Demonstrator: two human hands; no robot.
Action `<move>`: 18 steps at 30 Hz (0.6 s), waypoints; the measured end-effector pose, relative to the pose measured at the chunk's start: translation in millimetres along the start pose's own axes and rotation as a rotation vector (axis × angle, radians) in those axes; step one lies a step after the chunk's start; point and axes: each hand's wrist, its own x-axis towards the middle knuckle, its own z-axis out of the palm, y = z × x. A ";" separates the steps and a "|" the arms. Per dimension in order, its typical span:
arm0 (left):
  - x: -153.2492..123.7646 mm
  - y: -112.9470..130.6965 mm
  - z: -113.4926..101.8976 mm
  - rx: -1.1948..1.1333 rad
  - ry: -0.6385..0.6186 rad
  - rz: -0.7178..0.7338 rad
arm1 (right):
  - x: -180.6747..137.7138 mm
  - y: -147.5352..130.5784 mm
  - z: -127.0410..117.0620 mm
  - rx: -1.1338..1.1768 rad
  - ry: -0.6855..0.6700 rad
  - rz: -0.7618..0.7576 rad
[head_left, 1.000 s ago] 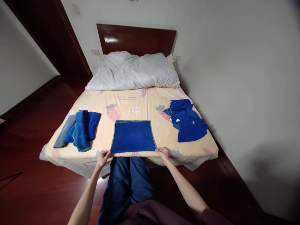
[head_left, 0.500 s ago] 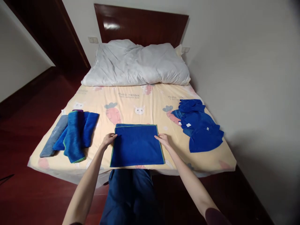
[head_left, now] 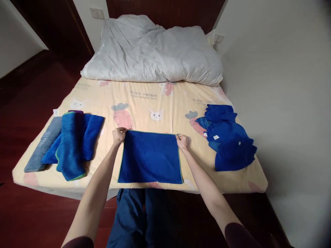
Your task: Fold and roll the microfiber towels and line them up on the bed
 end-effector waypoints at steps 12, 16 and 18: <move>-69.2 9.1 30.8 0.283 -0.060 0.554 | -69.1 -31.6 11.7 -0.315 -0.132 -0.525; -96.8 -7.6 19.0 0.299 -0.098 0.495 | -72.7 -25.7 15.6 -0.359 -0.284 -0.533; -121.3 -20.8 3.8 0.279 -0.053 0.448 | -75.2 -23.3 9.9 -0.333 -0.235 -0.459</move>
